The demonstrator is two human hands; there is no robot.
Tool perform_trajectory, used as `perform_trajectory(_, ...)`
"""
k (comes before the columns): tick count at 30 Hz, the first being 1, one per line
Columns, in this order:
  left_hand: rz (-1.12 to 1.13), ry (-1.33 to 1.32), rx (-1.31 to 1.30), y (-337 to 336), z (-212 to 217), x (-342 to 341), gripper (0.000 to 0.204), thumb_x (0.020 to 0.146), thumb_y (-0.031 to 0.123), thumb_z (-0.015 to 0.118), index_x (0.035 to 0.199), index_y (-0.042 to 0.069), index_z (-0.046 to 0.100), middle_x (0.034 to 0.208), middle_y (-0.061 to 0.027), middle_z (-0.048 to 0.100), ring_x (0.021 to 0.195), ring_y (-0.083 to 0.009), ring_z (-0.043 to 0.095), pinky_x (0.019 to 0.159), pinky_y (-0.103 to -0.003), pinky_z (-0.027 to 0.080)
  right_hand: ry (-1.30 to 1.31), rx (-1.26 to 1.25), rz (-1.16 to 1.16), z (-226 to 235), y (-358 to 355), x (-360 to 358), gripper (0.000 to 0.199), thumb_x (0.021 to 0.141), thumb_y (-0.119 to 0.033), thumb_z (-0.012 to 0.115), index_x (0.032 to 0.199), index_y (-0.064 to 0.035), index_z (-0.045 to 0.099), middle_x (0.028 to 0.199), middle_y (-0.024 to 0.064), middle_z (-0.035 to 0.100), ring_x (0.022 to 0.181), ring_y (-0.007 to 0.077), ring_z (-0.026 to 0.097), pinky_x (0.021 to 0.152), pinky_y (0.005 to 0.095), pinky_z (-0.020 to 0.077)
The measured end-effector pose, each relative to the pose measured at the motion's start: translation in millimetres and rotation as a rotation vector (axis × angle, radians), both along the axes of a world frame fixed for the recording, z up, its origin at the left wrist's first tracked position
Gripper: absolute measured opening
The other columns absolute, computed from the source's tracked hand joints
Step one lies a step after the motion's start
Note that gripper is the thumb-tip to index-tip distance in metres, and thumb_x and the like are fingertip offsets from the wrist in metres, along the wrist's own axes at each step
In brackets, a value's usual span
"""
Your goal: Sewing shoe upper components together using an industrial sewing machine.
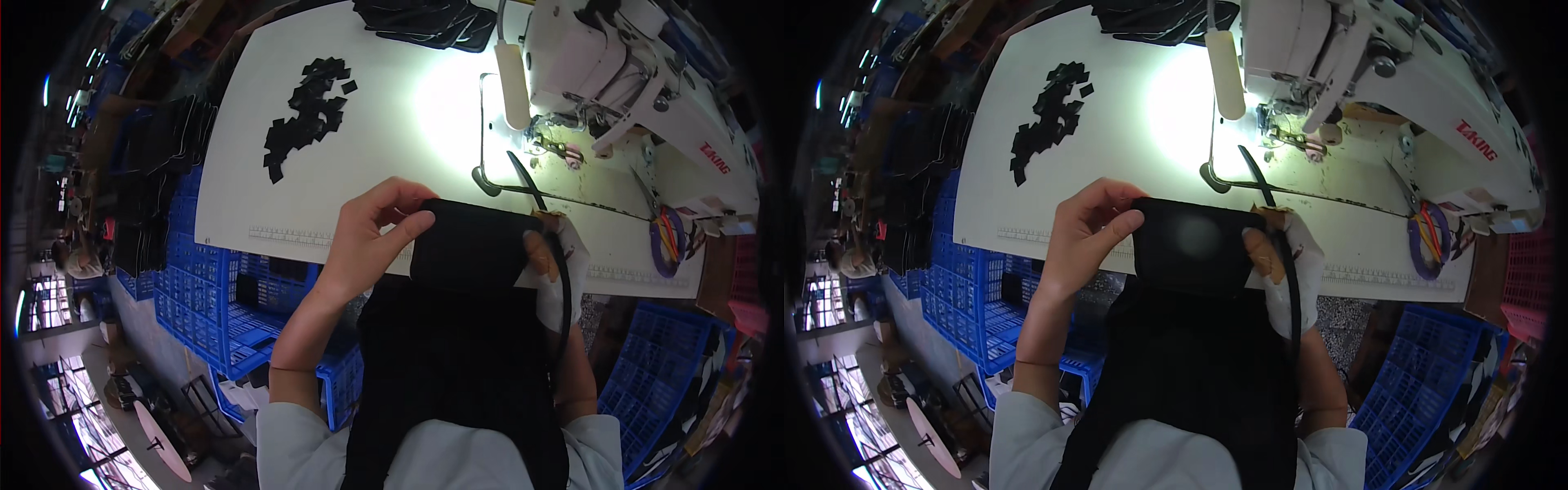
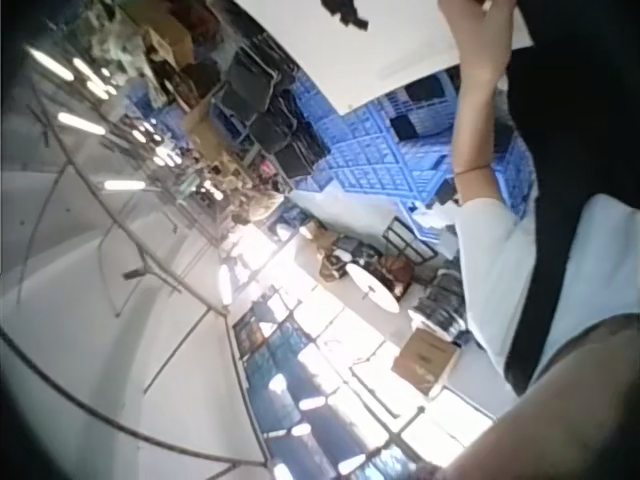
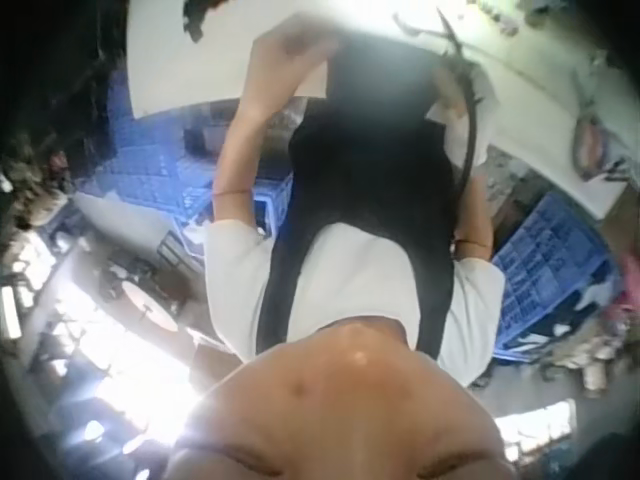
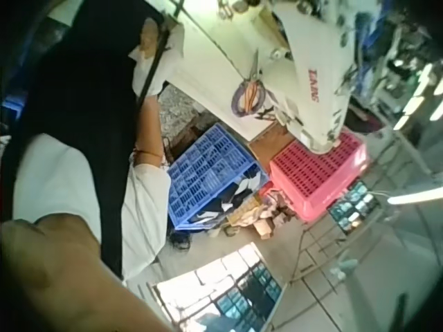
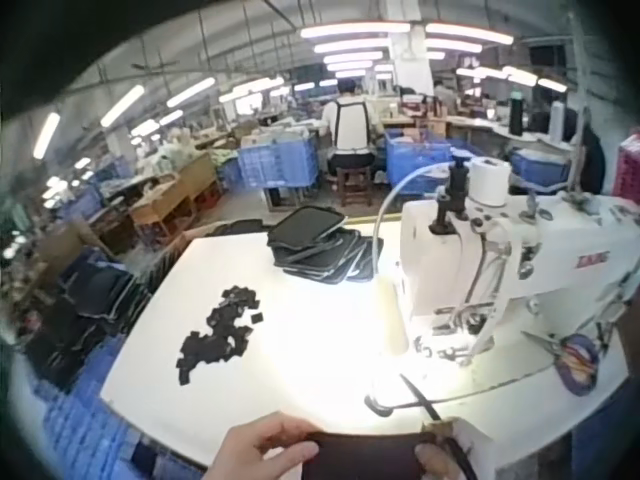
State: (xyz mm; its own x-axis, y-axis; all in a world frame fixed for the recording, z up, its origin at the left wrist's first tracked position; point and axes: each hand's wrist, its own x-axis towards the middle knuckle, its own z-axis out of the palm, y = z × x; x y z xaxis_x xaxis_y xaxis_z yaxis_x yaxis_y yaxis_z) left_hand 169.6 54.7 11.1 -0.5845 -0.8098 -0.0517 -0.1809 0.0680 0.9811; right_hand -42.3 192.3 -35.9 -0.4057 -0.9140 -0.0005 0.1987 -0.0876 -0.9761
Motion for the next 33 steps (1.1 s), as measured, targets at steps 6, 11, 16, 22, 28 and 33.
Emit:
perform_trajectory(6,0.003,-0.099,-0.092,-17,2,-4,0.016,0.092,0.005,0.06,0.106,0.005,0.067,0.088,0.0,0.062,0.074,-0.0084,0.05,0.07,-0.021,0.041,0.164,0.145,0.052,17,3,-3,0.031,0.088,0.001,0.063,0.119,0.007,0.061,0.088,0.0069,0.063,0.066,0.0098,0.051,0.059,0.0198,0.04)
perform_trajectory(11,0.307,0.033,-0.127,-119,30,-5,0.018,0.097,0.016,0.056,0.112,0.007,0.063,0.091,0.0007,0.059,0.072,-0.0069,0.046,0.064,-0.021,0.038,0.538,0.129,0.129,27,14,-11,0.016,0.086,-0.001,0.07,0.101,0.0049,0.07,0.08,0.0063,0.069,0.061,0.0134,0.057,0.059,0.0242,0.0463)
perform_trajectory(16,0.46,0.184,-0.162,-249,48,-61,0.036,0.094,0.026,0.063,0.12,0.001,0.06,0.102,-0.0091,0.064,0.083,-0.0155,0.056,0.065,-0.027,0.046,0.602,0.296,0.035,16,40,-30,0.013,0.087,-0.004,0.068,0.097,0.0042,0.071,0.079,0.008,0.071,0.055,0.0153,0.055,0.055,0.025,0.0446)
perform_trajectory(22,0.405,-0.117,0.289,-301,18,-114,0.063,0.082,0.018,0.08,0.133,-0.008,0.052,0.13,-0.0256,0.058,0.116,-0.0338,0.059,0.098,-0.037,0.049,0.568,0.291,-0.186,-11,48,-48,0.018,0.089,-0.011,0.061,0.094,0.0046,0.071,0.072,0.0073,0.066,0.048,0.0135,0.046,0.048,0.0254,0.0349)
perform_trajectory(28,0.156,0.193,0.561,-304,7,-141,0.077,0.071,0.007,0.088,0.135,-0.011,0.049,0.137,-0.0292,0.055,0.127,-0.0383,0.053,0.112,-0.041,0.041,1.266,0.132,-0.207,-35,51,-54,0.026,0.104,-0.027,0.047,0.116,-0.0092,0.062,0.085,0.0114,0.068,0.073,0.0209,0.066,0.072,0.036,0.0565)
perform_trajectory(33,-0.041,0.266,0.469,-299,18,-164,0.081,0.069,0.008,0.088,0.139,-0.006,0.049,0.138,-0.0249,0.056,0.127,-0.0365,0.054,0.112,-0.041,0.039,-0.054,0.314,-0.379,-42,62,-53,0.018,0.088,-0.004,0.057,0.095,0.0062,0.07,0.076,0.0143,0.065,0.05,0.015,0.051,0.057,0.0254,0.0424)
